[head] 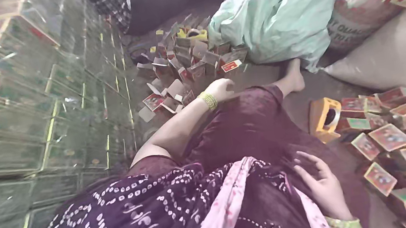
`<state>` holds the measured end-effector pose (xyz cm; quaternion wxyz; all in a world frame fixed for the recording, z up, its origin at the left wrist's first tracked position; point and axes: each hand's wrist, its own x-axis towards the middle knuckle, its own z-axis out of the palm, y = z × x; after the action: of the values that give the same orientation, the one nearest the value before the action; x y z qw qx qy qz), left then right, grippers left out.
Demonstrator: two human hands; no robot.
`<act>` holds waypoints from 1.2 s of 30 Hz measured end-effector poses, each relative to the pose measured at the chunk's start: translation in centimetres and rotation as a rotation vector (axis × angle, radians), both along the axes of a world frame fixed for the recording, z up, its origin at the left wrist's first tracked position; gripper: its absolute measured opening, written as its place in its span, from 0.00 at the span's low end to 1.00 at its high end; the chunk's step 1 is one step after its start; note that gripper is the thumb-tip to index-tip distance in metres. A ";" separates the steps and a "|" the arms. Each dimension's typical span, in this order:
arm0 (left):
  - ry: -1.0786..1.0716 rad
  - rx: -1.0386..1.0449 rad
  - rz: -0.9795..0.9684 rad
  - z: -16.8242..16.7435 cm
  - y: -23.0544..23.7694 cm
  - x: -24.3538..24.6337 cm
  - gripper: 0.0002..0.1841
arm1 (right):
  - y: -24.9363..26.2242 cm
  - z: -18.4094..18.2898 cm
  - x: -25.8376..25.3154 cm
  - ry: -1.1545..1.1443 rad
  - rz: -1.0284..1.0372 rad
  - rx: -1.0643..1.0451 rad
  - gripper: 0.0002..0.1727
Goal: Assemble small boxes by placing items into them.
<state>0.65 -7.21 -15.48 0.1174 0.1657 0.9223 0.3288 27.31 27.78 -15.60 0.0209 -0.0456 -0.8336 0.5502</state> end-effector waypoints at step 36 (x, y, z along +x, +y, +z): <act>0.384 1.024 -0.311 8.4 4.0 10.8 0.11 | -3.2 4.3 -1.2 0.305 0.114 0.087 0.47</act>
<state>11.48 -3.21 -7.08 -0.1006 0.3920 0.6148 0.6769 26.07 24.62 -11.29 0.1179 0.0867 -0.8451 0.5142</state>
